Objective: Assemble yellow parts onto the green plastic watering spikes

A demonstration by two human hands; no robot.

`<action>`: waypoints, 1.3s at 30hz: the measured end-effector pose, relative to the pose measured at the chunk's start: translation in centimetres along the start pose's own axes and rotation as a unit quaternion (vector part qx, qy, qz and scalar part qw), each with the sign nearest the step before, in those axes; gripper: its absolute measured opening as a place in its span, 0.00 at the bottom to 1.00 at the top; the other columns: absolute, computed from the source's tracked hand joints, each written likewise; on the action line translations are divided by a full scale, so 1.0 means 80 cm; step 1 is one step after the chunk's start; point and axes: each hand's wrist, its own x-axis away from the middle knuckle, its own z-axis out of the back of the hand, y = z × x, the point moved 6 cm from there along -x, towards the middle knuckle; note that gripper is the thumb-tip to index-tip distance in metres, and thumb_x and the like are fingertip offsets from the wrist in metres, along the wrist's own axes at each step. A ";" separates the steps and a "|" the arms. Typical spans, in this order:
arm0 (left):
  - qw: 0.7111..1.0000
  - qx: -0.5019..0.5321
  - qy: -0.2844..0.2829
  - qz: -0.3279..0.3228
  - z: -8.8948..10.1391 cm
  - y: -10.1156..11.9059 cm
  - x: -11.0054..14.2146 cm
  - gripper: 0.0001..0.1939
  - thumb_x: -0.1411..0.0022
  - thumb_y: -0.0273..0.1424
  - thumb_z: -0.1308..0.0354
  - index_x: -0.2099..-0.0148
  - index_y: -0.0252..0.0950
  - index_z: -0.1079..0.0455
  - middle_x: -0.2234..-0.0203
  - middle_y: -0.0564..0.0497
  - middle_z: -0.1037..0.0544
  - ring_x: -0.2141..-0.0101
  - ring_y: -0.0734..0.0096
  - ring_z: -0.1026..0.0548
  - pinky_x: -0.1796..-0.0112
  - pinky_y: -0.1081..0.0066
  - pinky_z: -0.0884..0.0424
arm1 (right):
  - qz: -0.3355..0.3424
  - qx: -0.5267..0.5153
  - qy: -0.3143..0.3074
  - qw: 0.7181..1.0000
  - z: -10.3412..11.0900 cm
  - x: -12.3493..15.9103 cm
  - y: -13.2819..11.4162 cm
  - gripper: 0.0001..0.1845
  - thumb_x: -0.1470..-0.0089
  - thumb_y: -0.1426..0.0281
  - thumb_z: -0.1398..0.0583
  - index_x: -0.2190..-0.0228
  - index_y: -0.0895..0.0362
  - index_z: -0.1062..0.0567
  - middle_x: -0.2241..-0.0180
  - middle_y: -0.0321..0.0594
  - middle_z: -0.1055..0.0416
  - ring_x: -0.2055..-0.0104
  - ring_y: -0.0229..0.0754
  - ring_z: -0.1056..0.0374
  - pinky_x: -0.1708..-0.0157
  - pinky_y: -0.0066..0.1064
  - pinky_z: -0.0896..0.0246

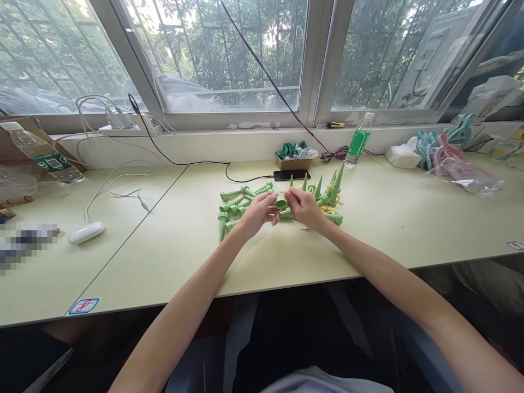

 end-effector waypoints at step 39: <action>0.844 -0.435 0.131 -0.285 0.006 0.013 0.008 0.08 0.33 0.34 0.47 0.58 0.39 0.28 0.65 0.49 0.29 0.73 0.74 0.34 0.73 0.74 0.34 | 0.002 0.084 -0.024 0.996 -0.005 -0.004 0.006 0.20 0.34 0.60 0.52 0.77 0.54 0.43 0.79 0.34 0.41 0.76 0.37 0.49 0.73 0.30 0.53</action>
